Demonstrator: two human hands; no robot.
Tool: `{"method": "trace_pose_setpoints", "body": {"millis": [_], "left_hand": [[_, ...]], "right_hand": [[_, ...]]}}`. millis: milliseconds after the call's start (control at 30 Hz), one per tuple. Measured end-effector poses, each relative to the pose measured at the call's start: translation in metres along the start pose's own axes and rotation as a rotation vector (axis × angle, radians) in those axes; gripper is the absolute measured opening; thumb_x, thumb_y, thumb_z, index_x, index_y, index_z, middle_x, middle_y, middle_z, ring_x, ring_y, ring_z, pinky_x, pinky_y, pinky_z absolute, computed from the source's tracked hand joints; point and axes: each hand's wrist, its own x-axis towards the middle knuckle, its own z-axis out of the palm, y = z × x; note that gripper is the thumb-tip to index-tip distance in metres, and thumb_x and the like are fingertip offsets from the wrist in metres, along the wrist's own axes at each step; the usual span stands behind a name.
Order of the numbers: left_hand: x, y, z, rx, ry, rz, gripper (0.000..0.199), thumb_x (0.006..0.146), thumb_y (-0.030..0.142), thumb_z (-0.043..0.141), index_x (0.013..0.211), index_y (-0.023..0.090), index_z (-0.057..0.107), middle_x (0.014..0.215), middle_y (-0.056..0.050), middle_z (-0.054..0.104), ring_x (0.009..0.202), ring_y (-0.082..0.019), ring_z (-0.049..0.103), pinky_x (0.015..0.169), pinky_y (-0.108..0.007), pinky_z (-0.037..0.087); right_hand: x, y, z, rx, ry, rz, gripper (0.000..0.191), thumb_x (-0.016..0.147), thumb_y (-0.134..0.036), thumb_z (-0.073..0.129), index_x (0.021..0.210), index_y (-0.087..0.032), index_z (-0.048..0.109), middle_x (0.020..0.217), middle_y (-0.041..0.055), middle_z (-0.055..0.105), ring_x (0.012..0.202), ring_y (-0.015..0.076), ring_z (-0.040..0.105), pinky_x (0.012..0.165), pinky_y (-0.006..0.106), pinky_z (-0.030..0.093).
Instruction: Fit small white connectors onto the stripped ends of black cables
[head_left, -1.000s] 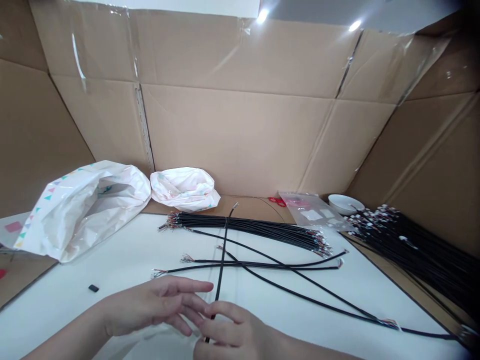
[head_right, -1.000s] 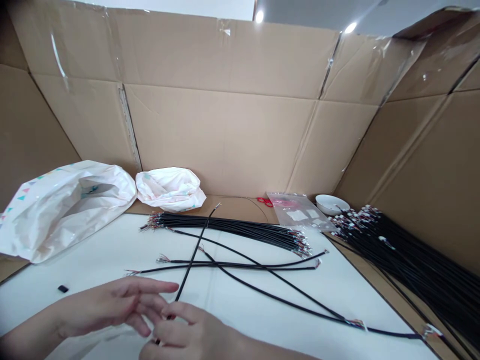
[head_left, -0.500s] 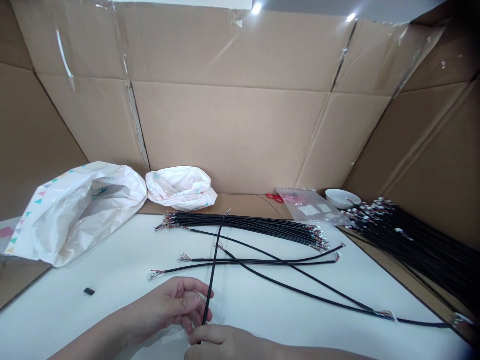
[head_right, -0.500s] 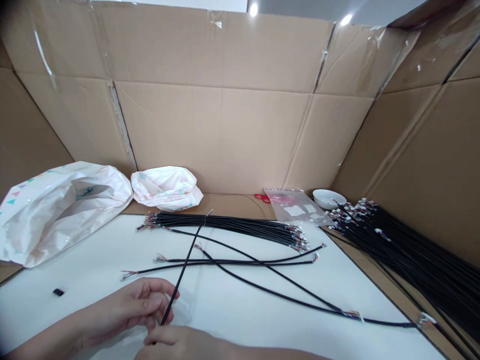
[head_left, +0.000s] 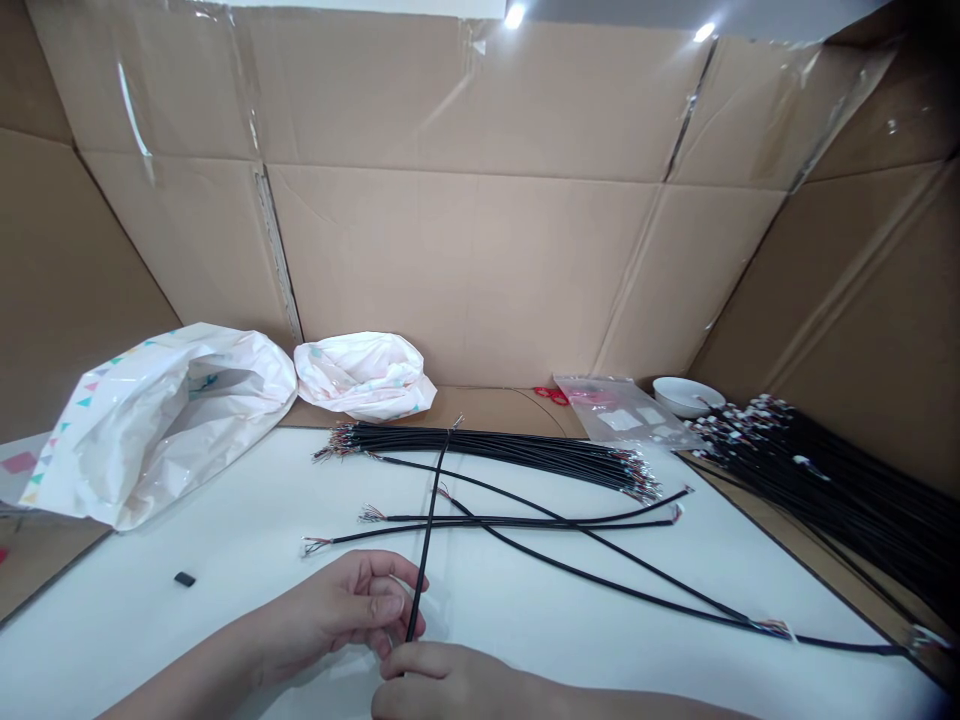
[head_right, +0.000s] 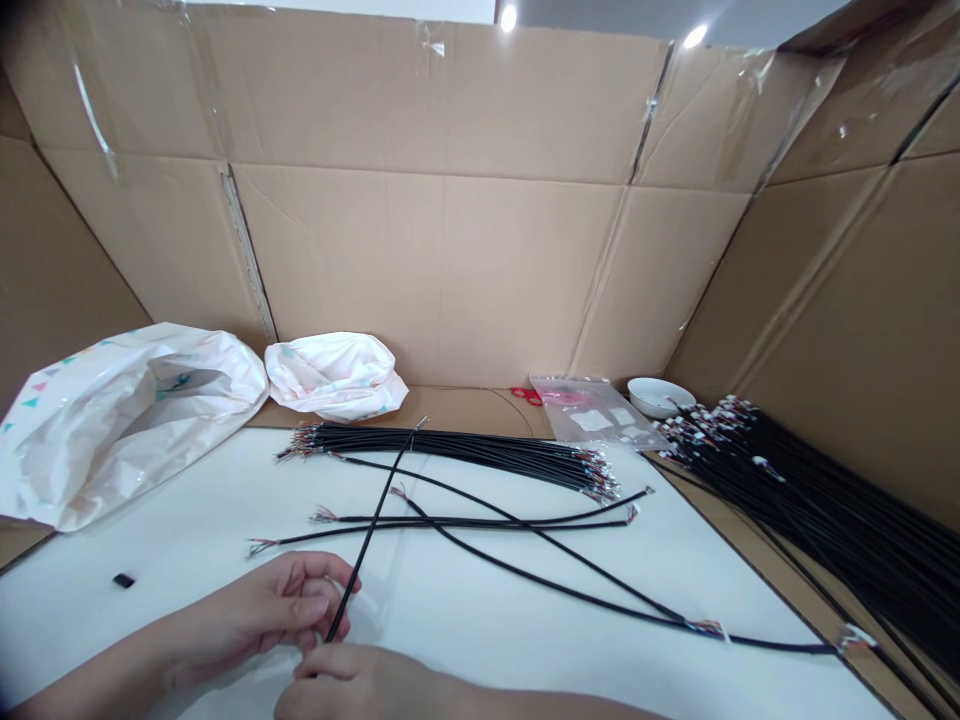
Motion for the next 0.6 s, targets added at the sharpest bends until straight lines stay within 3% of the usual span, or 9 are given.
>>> {"method": "trace_pose_setpoints", "body": {"millis": [333, 600], "left_hand": [[0.001, 0.001, 0.000, -0.010, -0.005, 0.000, 0.033, 0.070, 0.030, 0.069, 0.094, 0.010, 0.056, 0.079, -0.009, 0.064, 0.063, -0.010, 0.054, 0.058, -0.020, 0.036], [0.001, -0.003, -0.003, -0.031, -0.003, 0.013, 0.030, 0.073, 0.028, 0.067, 0.096, 0.012, 0.058, 0.078, -0.007, 0.063, 0.062, -0.010, 0.054, 0.059, -0.020, 0.038]], "right_hand": [[0.010, -0.001, -0.002, -0.005, 0.086, 0.034, 0.037, 0.097, -0.022, 0.019, 0.079, -0.013, 0.051, 0.067, -0.0017, 0.054, 0.064, 0.0066, 0.044, 0.079, 0.017, 0.039], [0.012, -0.001, -0.006, 0.015, 0.022, 0.068, 0.036, 0.094, -0.019, 0.024, 0.073, -0.013, 0.053, 0.063, -0.0013, 0.050, 0.061, 0.0071, 0.043, 0.075, 0.017, 0.039]]}}
